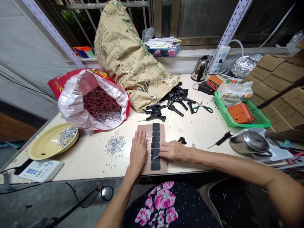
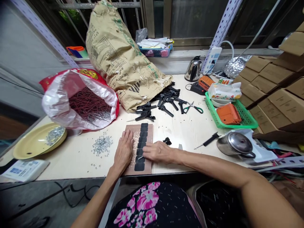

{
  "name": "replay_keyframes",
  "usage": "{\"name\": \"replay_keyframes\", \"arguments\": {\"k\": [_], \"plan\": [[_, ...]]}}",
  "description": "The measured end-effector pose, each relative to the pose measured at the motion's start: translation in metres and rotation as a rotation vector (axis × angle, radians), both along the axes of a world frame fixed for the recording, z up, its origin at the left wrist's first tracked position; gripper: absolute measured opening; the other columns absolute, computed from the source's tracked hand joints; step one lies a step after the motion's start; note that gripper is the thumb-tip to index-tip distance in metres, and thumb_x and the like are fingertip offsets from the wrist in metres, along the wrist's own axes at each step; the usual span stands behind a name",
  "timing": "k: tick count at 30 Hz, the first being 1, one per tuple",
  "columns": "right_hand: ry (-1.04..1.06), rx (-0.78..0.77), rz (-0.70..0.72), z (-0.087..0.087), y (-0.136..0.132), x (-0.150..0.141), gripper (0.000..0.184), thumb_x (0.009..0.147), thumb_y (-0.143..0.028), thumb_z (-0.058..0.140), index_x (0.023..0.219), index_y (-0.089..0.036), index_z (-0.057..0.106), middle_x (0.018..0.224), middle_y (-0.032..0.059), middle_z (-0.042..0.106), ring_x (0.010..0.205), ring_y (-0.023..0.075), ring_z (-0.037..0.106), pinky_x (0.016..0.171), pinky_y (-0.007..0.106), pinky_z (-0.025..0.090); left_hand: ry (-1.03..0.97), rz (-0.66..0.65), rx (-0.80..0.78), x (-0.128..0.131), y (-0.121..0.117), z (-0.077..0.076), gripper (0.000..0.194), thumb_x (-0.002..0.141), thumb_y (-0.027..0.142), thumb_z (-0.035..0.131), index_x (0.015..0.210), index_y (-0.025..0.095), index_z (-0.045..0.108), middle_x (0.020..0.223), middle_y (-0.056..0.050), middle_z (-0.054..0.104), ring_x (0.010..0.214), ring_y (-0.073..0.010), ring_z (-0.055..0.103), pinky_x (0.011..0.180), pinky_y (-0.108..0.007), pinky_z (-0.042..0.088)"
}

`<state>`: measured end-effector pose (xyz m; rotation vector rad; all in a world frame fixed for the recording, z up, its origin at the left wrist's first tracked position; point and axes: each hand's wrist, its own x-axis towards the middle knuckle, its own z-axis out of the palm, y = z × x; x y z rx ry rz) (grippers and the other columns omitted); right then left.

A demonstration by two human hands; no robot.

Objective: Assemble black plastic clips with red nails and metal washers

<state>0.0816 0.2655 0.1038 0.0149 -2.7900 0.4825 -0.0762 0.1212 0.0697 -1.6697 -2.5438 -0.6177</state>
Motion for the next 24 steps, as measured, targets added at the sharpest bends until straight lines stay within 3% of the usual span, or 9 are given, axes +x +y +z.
{"name": "replay_keyframes", "arguments": {"k": [4,8,11,14,17,20,22,23,24], "plan": [[0.013,0.000,-0.180,0.003,0.007,0.002,0.032,0.098,-0.017,0.028,0.085,-0.016,0.058,0.074,0.0024,0.053,0.065,0.0112,0.046,0.048,0.021,0.037,-0.005,-0.004,0.002,0.000,0.000,0.000,0.049,0.096,0.030,0.022,0.137,0.009,0.038,0.147,-0.017,0.031,0.140,-0.0271,0.015,0.109,-0.050,0.027],[-0.020,0.137,-0.004,0.004,-0.004,0.012,0.027,0.096,-0.016,0.035,0.079,-0.018,0.056,0.076,0.0016,0.053,0.070,0.0118,0.047,0.049,0.022,0.032,-0.013,-0.014,0.011,0.000,0.000,0.001,0.048,0.096,0.029,0.022,0.137,0.010,0.038,0.148,-0.017,0.031,0.140,-0.0271,0.016,0.109,-0.050,0.027],[0.003,0.158,-0.041,0.001,-0.019,0.021,0.024,0.095,-0.018,0.039,0.077,-0.019,0.056,0.075,0.0010,0.053,0.073,0.0124,0.047,0.050,0.023,0.031,-0.002,-0.003,0.000,0.001,0.001,0.003,0.048,0.096,0.029,0.022,0.136,0.008,0.038,0.147,-0.017,0.031,0.140,-0.0275,0.016,0.109,-0.050,0.027],[0.011,0.144,-0.059,-0.001,-0.024,0.024,0.024,0.095,-0.019,0.041,0.077,-0.019,0.057,0.075,0.0011,0.054,0.074,0.0131,0.048,0.052,0.023,0.032,0.011,0.000,-0.033,0.002,-0.001,0.004,0.049,0.096,0.028,0.022,0.136,0.005,0.039,0.147,-0.019,0.031,0.140,-0.0281,0.016,0.109,-0.049,0.027],[-0.007,0.067,-0.070,0.003,-0.010,0.015,0.022,0.095,-0.022,0.043,0.079,-0.019,0.058,0.077,0.0012,0.056,0.074,0.0133,0.049,0.053,0.022,0.036,0.013,0.000,-0.039,0.001,-0.001,0.003,0.049,0.096,0.028,0.022,0.135,0.005,0.039,0.147,-0.019,0.031,0.139,-0.0285,0.017,0.109,-0.049,0.028],[-0.024,-0.065,-0.244,0.012,0.014,0.001,0.023,0.096,-0.022,0.041,0.082,-0.017,0.059,0.079,0.0027,0.058,0.072,0.0129,0.051,0.055,0.022,0.040,-0.025,-0.018,-0.007,-0.004,0.005,0.000,0.048,0.095,0.028,0.023,0.135,0.006,0.041,0.147,-0.018,0.032,0.139,-0.0281,0.017,0.109,-0.049,0.027],[-0.046,-0.104,-0.320,0.019,0.016,-0.005,0.024,0.096,-0.022,0.040,0.081,-0.016,0.058,0.080,0.0045,0.059,0.070,0.0133,0.053,0.057,0.023,0.043,-0.080,-0.007,0.012,-0.004,0.008,0.001,0.048,0.095,0.027,0.024,0.133,0.006,0.042,0.146,-0.019,0.032,0.140,-0.0280,0.017,0.110,-0.050,0.024],[-0.040,-0.094,-0.300,0.022,0.009,-0.004,0.026,0.096,-0.021,0.038,0.079,-0.016,0.058,0.081,0.0050,0.059,0.070,0.0137,0.053,0.058,0.024,0.044,-0.120,0.025,0.021,-0.001,0.007,0.003,0.048,0.094,0.027,0.024,0.133,0.005,0.043,0.146,-0.019,0.033,0.139,-0.0279,0.018,0.111,-0.051,0.023],[-0.036,-0.058,-0.170,0.023,-0.002,0.000,0.026,0.095,-0.021,0.038,0.078,-0.017,0.058,0.083,0.0052,0.060,0.072,0.0148,0.054,0.060,0.026,0.045,-0.166,0.058,0.022,0.003,0.003,0.006,0.048,0.094,0.026,0.023,0.132,0.004,0.043,0.145,-0.020,0.034,0.139,-0.0274,0.021,0.111,-0.050,0.023]]}}
